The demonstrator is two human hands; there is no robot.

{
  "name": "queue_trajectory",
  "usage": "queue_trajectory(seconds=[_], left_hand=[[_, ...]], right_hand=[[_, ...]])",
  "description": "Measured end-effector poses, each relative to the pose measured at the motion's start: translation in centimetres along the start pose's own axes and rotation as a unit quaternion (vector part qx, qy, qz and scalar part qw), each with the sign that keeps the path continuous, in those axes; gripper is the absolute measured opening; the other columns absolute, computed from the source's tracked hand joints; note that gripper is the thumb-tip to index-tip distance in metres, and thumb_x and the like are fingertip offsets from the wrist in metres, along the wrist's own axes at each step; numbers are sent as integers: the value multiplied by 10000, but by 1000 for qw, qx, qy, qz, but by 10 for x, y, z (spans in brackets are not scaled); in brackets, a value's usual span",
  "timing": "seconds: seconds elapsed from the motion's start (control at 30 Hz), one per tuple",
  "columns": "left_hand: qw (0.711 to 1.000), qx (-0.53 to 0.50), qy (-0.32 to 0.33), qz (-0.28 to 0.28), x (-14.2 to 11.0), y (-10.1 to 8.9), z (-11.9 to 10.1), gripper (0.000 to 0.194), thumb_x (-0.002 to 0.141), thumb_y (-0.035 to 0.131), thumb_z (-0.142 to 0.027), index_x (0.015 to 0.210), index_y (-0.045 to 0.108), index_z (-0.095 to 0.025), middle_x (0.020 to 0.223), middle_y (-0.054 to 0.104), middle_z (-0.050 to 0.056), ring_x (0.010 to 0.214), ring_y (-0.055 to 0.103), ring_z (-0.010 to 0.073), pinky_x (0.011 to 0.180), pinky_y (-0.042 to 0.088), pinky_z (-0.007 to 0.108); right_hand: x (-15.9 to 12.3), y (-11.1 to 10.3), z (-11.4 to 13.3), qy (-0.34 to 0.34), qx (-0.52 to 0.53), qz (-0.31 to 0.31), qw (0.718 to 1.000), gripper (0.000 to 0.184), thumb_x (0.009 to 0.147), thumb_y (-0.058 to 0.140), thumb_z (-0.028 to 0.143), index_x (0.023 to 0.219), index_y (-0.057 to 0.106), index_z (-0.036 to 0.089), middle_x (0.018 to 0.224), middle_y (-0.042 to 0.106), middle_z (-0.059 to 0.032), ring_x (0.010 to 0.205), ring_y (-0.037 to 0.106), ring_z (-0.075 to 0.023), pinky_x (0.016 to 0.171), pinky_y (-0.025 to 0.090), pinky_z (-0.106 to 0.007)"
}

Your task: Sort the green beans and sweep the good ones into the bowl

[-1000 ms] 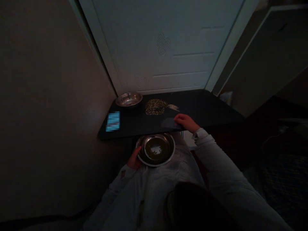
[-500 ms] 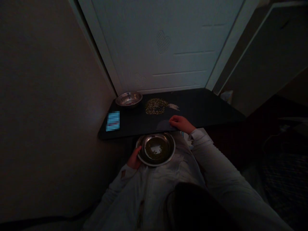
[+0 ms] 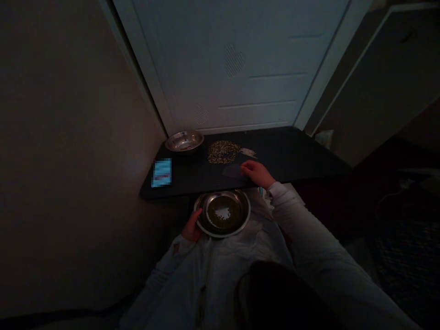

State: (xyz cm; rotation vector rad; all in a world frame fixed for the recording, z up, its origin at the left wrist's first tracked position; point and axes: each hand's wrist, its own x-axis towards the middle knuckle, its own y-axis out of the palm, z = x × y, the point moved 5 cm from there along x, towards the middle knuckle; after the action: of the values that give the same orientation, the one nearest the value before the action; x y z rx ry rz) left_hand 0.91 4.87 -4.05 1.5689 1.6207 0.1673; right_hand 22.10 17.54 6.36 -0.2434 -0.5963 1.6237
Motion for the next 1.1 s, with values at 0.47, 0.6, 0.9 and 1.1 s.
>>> queue_trajectory(seconds=[0.47, 0.6, 0.9, 1.1], left_hand=[[1000, 1, 4, -9, 4, -6, 1, 240, 687, 536, -323, 842, 634, -169, 822, 694, 38, 1084, 482, 214, 962, 314, 332], [1000, 0, 1, -7, 3, -5, 1, 228, 692, 531, -323, 829, 638, -175, 811, 695, 29, 1084, 481, 216, 964, 309, 340], [1000, 13, 5, -4, 4, -8, 1, 241, 677, 549, -338, 836, 634, -179, 826, 691, 37, 1099, 465, 231, 966, 305, 351], [999, 29, 17, -30, 5, -12, 1, 178, 650, 578, -317, 753, 639, -185, 783, 695, 26, 1101, 464, 231, 972, 300, 345]], right_hand=[[2, 42, 30, -89, -49, 133, 986, 202, 715, 487, 327, 754, 581, 152, 677, 565, 1, 627, 482, -96, 600, 353, -220], [1, 43, 30, -86, -3, 163, 983, 224, 708, 486, 341, 766, 573, 143, 646, 528, 15, 605, 459, -88, 591, 349, -218], [-6, 42, 27, -74, 80, 210, 972, 230, 660, 534, 306, 841, 544, 163, 585, 467, 55, 563, 427, -75, 577, 346, -214], [-2, 34, 25, -30, 165, 163, 972, 206, 602, 570, 283, 767, 538, 165, 619, 502, 45, 606, 456, -81, 623, 359, -229]])
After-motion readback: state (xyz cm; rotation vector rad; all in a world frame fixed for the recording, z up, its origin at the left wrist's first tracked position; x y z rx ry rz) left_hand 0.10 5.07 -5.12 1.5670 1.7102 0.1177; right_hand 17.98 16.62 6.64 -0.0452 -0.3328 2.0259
